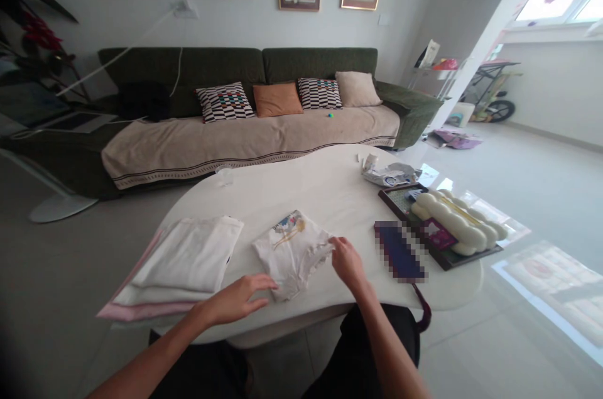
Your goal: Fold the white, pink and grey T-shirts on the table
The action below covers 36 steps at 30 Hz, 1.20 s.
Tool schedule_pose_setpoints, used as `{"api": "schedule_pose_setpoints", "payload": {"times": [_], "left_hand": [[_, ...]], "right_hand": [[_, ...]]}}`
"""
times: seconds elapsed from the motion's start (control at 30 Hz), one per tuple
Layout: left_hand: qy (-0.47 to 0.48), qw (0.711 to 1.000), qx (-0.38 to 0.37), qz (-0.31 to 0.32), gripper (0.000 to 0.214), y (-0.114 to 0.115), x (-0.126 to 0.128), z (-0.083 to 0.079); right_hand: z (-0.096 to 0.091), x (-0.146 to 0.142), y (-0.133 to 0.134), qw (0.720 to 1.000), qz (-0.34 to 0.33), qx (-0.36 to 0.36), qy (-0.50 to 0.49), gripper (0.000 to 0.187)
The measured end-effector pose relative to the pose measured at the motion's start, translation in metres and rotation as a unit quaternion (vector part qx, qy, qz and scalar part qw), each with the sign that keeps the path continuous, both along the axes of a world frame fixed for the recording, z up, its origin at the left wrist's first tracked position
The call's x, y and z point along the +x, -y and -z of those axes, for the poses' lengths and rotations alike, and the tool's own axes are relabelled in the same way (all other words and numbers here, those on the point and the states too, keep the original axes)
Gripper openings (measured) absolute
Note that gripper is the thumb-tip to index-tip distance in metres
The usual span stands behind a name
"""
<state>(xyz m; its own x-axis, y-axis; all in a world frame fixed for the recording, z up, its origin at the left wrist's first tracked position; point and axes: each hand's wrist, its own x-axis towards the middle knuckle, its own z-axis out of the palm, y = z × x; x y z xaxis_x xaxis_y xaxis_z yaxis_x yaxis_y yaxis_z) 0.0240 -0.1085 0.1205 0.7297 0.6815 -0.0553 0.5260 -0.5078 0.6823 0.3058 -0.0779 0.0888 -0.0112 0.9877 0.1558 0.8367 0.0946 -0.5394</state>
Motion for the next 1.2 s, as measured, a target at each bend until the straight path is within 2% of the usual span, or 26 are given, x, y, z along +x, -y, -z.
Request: {"api": "schedule_pose_setpoints", "payload": {"times": [0.1, 0.2, 0.23, 0.3, 0.37, 0.43, 0.5, 0.57, 0.6, 0.67, 0.73, 0.77, 0.87, 1.0, 1.03, 1.1, 1.2], "left_hand": [[0.024, 0.989, 0.053, -0.133, 0.031, -0.015, -0.007, 0.035], [0.051, 0.957, 0.124, -0.257, 0.034, -0.029, -0.012, 0.065], [0.056, 0.949, 0.141, -0.278, 0.035, -0.032, -0.013, 0.074], [0.059, 0.946, 0.155, -0.28, 0.036, -0.034, -0.018, 0.086], [0.056, 0.953, 0.152, -0.257, 0.037, -0.031, -0.023, 0.091], [0.054, 0.958, 0.143, -0.241, 0.036, -0.023, -0.027, 0.092], [0.054, 0.962, 0.133, -0.231, 0.036, -0.013, -0.03, 0.089], [0.051, 0.966, 0.124, -0.22, 0.036, -0.005, -0.03, 0.086], [0.05, 0.967, 0.124, -0.217, 0.036, -0.001, -0.029, 0.085], [0.043, 0.967, 0.13, -0.213, 0.035, 0.002, -0.026, 0.085], [0.03, 0.965, 0.146, -0.216, 0.034, 0.004, -0.019, 0.086], [0.019, 0.963, 0.157, -0.22, 0.033, 0.004, -0.015, 0.088], [-0.028, 0.951, 0.187, -0.245, 0.033, 0.006, -0.003, 0.094], [-0.071, 0.941, 0.212, -0.254, 0.035, 0.008, 0.003, 0.101], [-0.077, 0.94, 0.218, -0.251, 0.035, 0.007, 0.003, 0.103], [-0.087, 0.936, 0.232, -0.249, 0.034, 0.005, 0.002, 0.105], [-0.099, 0.93, 0.248, -0.251, 0.033, 0.001, 0.001, 0.107]], "right_hand": [[0.011, -0.067, 0.006, 1.0, 0.011, -0.007, 0.02, 0.033], [0.031, -0.136, 0.012, 0.997, 0.048, -0.02, 0.059, 0.047], [0.039, -0.153, 0.014, 0.995, 0.058, -0.023, 0.08, 0.051], [0.054, -0.168, 0.019, 0.992, 0.056, -0.028, 0.112, 0.053], [0.063, -0.16, 0.022, 0.991, 0.011, -0.037, 0.124, 0.052], [0.061, -0.132, 0.022, 0.987, -0.076, -0.059, 0.127, 0.05], [0.049, -0.09, 0.017, 0.971, -0.181, -0.09, 0.13, 0.051], [0.03, -0.045, 0.006, 0.95, -0.246, -0.128, 0.141, 0.055], [0.019, -0.023, -0.001, 0.949, -0.233, -0.144, 0.155, 0.058], [0.0, 0.009, -0.016, 0.958, -0.158, -0.154, 0.181, 0.055], [-0.012, 0.021, -0.029, 0.968, -0.065, -0.143, 0.196, 0.046], [-0.014, 0.017, -0.032, 0.971, -0.026, -0.133, 0.198, 0.042], [0.002, -0.024, -0.029, 0.972, 0.069, -0.109, 0.194, 0.044], [0.053, -0.086, -0.01, 0.964, 0.196, -0.068, 0.165, 0.063], [0.063, -0.09, -0.009, 0.963, 0.207, -0.055, 0.165, 0.065], [0.076, -0.081, -0.016, 0.968, 0.177, -0.037, 0.172, 0.065], [0.072, -0.027, -0.046, 0.98, 0.051, -0.04, 0.187, 0.056]]}}
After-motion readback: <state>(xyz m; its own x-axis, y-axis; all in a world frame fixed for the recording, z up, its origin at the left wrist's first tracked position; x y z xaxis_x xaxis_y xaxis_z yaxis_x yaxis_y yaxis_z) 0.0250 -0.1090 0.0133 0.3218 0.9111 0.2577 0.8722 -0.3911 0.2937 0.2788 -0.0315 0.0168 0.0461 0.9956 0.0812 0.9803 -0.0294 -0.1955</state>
